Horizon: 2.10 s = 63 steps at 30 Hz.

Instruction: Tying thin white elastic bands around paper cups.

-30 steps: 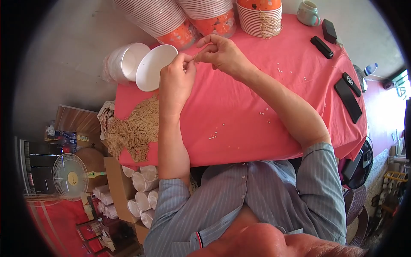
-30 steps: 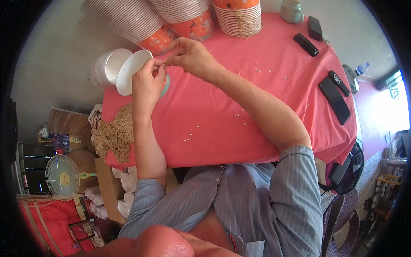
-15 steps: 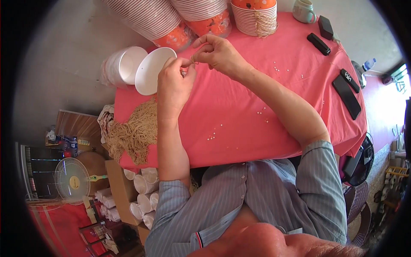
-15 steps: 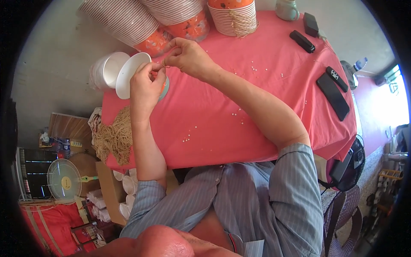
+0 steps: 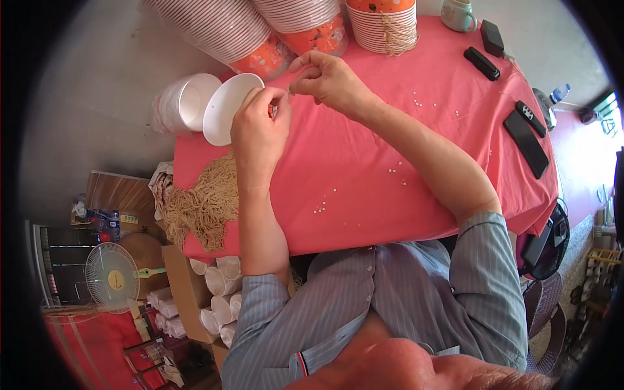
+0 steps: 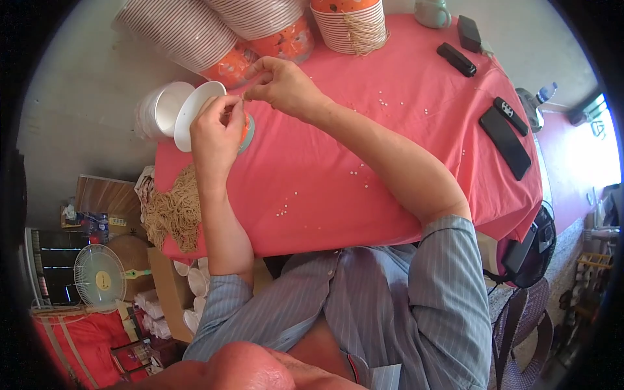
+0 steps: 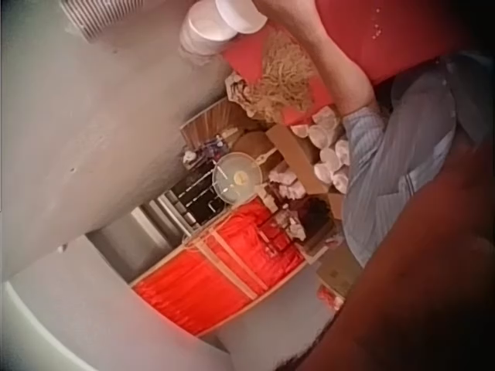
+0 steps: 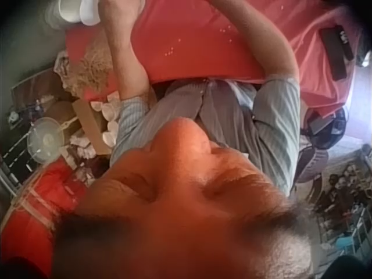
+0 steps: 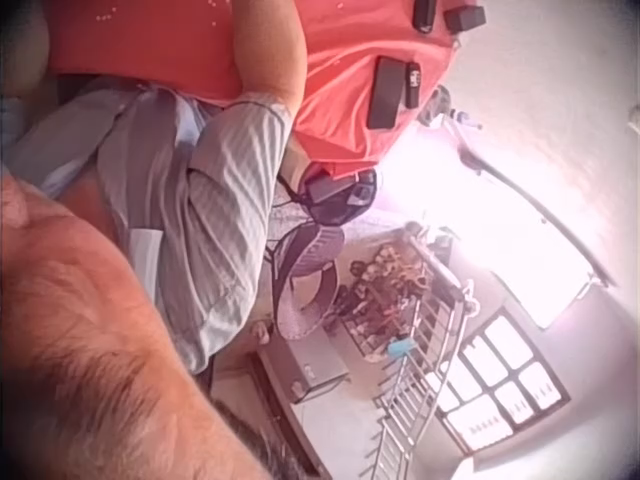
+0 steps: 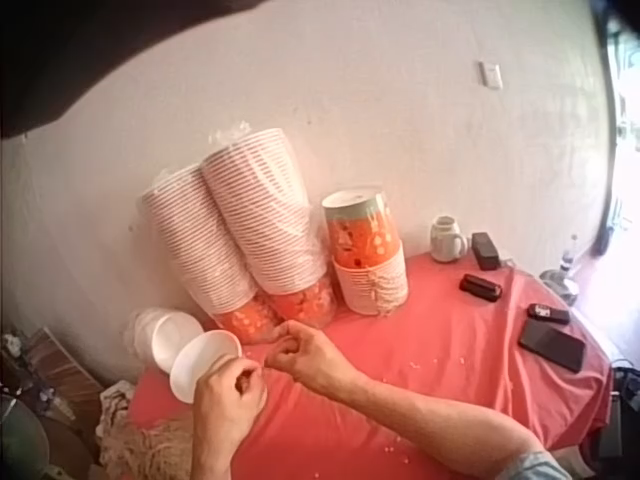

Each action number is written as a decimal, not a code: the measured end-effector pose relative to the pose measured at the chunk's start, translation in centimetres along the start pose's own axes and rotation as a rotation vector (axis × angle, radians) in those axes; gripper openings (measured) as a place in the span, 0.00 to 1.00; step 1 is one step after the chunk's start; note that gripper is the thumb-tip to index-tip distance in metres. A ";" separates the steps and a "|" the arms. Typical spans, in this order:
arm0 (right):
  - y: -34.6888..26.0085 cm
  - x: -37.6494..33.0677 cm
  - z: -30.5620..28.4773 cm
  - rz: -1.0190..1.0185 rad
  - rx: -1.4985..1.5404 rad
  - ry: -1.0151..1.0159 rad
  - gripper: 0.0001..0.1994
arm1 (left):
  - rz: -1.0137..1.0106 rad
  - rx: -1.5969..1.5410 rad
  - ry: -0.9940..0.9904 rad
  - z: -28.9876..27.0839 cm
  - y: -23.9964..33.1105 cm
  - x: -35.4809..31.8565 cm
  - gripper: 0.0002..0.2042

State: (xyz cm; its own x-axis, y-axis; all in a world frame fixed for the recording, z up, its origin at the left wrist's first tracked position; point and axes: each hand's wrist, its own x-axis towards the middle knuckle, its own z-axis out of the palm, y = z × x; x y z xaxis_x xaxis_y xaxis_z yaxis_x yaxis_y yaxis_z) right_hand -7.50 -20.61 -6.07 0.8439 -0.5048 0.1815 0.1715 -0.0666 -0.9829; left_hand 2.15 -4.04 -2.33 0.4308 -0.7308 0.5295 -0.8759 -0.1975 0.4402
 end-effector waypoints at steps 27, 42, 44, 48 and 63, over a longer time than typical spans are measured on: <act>0.5 0.4 0.5 -0.258 -0.286 0.098 0.17 | -0.121 -0.405 -0.080 -0.4 -1.9 0.3 0.11; -0.2 -0.2 0.3 -0.244 -0.329 0.099 0.15 | -0.312 -0.425 0.068 -1.4 0.5 0.0 0.12; -0.3 -0.1 0.4 -0.255 -0.319 0.090 0.16 | -0.292 -0.325 0.045 -1.2 0.5 -0.1 0.14; -0.1 0.0 0.4 -0.247 -0.294 0.093 0.17 | -0.213 -0.041 -0.051 0.1 -0.9 0.2 0.14; -0.4 0.1 0.0 -0.247 -0.287 0.120 0.17 | -0.179 -0.200 0.087 2.0 -1.3 0.5 0.07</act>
State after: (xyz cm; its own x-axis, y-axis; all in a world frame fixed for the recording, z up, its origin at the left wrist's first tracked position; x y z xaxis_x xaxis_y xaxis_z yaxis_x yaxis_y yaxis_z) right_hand -7.46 -20.65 -5.67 0.7268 -0.5395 0.4251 0.1983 -0.4278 -0.8819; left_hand 3.12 -5.48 -4.11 0.5993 -0.6355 0.4869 -0.7279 -0.1794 0.6618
